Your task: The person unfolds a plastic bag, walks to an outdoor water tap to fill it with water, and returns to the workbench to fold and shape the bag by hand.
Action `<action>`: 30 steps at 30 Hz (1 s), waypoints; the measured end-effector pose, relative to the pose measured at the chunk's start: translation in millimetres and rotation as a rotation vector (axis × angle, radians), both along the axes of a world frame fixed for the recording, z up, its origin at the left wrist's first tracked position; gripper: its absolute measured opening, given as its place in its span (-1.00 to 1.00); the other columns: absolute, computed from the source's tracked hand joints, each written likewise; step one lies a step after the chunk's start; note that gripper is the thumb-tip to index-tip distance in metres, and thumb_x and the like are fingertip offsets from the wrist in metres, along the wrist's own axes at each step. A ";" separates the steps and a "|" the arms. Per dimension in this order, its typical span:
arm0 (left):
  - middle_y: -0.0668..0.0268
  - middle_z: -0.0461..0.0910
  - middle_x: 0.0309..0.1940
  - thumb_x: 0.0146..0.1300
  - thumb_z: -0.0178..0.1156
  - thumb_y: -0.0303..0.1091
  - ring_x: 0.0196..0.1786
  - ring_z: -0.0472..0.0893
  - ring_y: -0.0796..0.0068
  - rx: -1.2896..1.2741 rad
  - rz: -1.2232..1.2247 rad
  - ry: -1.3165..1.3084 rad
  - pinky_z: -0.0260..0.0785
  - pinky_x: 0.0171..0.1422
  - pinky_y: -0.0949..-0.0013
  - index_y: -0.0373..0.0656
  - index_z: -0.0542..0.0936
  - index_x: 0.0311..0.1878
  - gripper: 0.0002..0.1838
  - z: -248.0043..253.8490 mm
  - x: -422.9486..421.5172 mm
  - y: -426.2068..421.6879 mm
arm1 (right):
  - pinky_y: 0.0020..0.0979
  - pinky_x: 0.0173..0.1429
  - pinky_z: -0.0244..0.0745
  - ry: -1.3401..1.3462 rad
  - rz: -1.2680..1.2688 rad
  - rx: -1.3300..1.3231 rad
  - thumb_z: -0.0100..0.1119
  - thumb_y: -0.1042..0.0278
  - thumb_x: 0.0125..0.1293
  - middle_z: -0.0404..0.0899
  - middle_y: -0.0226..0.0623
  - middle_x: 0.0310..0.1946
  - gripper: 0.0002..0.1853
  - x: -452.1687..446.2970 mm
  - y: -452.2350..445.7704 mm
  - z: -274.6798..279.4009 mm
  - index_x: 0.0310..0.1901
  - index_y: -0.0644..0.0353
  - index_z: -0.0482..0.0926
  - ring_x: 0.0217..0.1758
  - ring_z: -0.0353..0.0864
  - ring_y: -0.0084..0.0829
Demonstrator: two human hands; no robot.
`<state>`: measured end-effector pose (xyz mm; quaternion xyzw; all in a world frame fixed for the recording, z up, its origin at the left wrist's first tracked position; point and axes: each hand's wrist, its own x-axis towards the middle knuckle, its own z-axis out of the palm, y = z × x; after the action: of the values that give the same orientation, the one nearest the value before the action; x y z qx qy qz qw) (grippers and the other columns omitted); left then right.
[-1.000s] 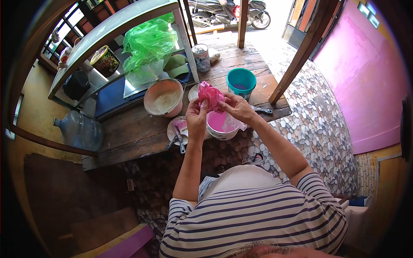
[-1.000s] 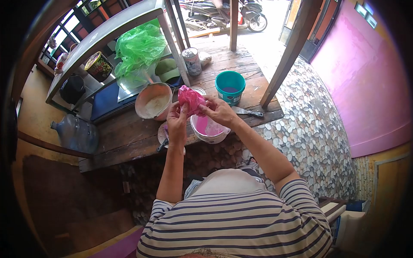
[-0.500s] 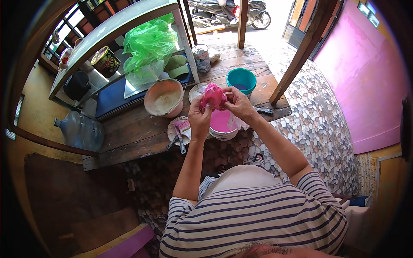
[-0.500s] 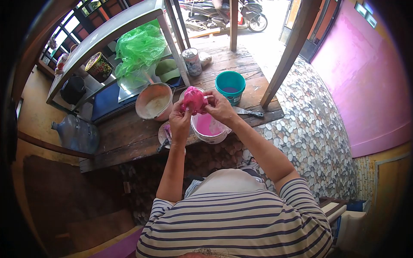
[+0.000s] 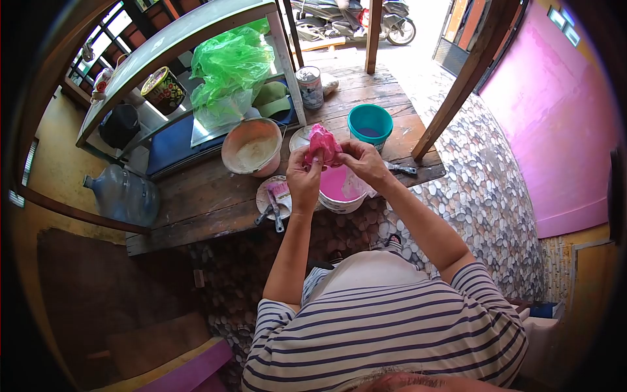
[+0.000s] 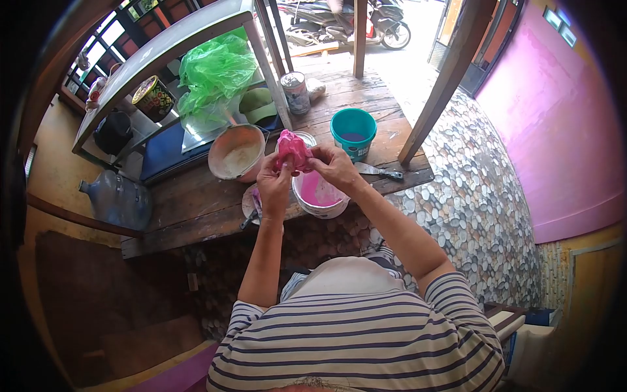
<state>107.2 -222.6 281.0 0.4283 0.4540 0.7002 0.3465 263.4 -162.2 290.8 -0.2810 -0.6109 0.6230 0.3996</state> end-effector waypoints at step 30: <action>0.35 0.64 -0.38 0.39 0.26 -0.18 -0.42 0.57 0.67 -0.089 -0.122 -0.076 0.46 -0.37 0.55 -0.32 0.64 -0.03 -0.66 11.3 2.0 4.1 | -0.48 -0.09 0.65 0.023 -0.083 -0.030 0.19 0.49 0.39 0.67 -0.21 -0.23 -0.81 1.4 5.0 1.0 -0.04 0.40 0.55 -0.20 0.69 -0.52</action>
<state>109.2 -218.4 292.3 0.4125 0.4442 0.6726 0.4244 264.8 -157.2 291.9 -0.3047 -0.5846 0.6184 0.4278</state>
